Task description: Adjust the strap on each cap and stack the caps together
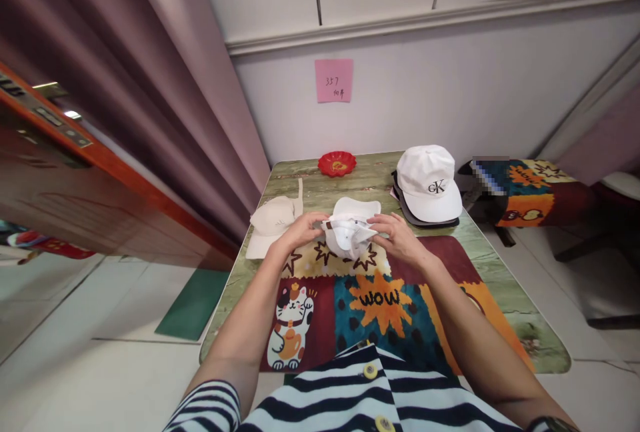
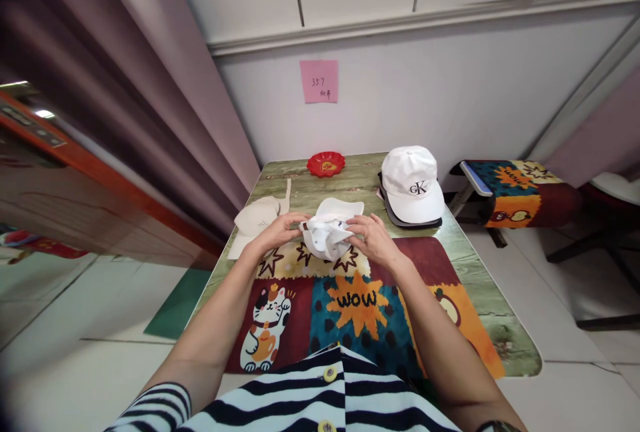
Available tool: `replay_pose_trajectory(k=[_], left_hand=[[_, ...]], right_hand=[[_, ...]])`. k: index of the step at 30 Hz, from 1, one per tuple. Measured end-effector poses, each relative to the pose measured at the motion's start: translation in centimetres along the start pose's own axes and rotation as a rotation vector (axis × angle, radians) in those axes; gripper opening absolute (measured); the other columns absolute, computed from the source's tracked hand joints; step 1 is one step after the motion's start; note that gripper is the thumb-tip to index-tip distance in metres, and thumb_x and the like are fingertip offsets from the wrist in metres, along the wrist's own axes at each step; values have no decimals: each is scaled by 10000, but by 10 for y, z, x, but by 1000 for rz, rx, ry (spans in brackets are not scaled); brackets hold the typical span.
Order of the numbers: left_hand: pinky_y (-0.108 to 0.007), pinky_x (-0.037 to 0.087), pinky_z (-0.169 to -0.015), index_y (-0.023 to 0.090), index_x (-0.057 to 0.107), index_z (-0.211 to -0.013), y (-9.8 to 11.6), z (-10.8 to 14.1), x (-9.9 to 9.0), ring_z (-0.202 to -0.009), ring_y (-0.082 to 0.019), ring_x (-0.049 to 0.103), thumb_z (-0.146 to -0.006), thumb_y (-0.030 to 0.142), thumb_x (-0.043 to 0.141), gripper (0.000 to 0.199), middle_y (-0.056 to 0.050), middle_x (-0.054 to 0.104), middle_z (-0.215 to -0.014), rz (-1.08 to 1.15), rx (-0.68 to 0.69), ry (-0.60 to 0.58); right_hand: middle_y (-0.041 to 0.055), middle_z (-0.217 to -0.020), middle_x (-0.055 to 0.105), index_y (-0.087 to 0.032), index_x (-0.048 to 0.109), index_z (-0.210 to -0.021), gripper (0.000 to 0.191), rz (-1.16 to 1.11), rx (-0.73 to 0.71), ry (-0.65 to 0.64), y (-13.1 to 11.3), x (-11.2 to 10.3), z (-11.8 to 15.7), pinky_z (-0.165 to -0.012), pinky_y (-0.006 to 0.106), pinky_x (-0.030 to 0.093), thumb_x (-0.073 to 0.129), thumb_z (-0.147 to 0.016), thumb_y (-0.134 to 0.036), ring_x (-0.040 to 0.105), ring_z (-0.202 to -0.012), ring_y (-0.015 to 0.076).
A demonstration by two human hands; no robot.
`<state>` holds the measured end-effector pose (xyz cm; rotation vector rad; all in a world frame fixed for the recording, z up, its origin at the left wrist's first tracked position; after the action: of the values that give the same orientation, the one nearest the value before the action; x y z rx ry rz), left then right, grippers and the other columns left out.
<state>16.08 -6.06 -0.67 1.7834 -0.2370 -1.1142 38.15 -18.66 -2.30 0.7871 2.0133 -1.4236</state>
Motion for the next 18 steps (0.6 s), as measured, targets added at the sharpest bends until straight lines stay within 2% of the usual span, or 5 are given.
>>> replay_pose_trajectory(k=[3, 8, 11, 14, 18], left_hand=[[-332, 535, -939, 173, 772, -1054, 20, 0, -11, -1005, -231, 711, -763, 261, 748, 305, -64, 777, -1071, 345, -51, 13], [-350, 569, -894, 142, 745, -1068, 44, -5, -16, -956, -252, 739, -741, 357, 828, 400, -99, 787, -992, 940, -41, 160], [-446, 551, -1004, 151, 738, -1110, 36, -4, 13, -1097, -307, 713, -820, 406, 726, 387, -106, 785, -1048, 1224, -128, 257], [-476, 509, -1083, 154, 720, -1191, 21, -1, 51, -1192, -308, 677, -891, 423, 603, 420, -98, 776, -1125, 1412, -253, 289], [-452, 458, -1140, 168, 690, -1270, 3, 7, 74, -1221, -282, 669, -949, 424, 529, 441, -81, 788, -1101, 1531, -309, 338]], right_hand=[[60, -1053, 777, -218, 783, -1013, 259, -445, 42, -7, -11, -24, -8, -952, 433, 521, 647, -932, -422, 707, -1012, 266], [-5, -806, 763, -213, 769, -937, 258, -1119, 236, 81, -17, -36, -17, -719, 278, 554, 772, -829, -447, 687, -714, 161], [24, -955, 794, -234, 757, -1027, 373, -1477, 330, 88, -17, -7, -14, -914, 396, 567, 778, -777, -511, 733, -932, 240], [69, -1057, 791, -227, 745, -1045, 468, -1699, 338, 104, -14, 24, -3, -1114, 530, 441, 699, -779, -610, 647, -1228, 320], [93, -1091, 786, -217, 740, -1030, 441, -1841, 347, 173, -4, 42, 12, -1174, 577, 359, 677, -775, -571, 572, -1335, 336]])
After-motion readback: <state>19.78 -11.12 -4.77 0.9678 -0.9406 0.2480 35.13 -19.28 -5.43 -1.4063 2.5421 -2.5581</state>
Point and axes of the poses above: each hand's wrist, its own z-axis away from the middle knuckle, its own x-axis out of the palm, y = z × x, the point moved 6 cm from there along -z, towards the middle knuckle
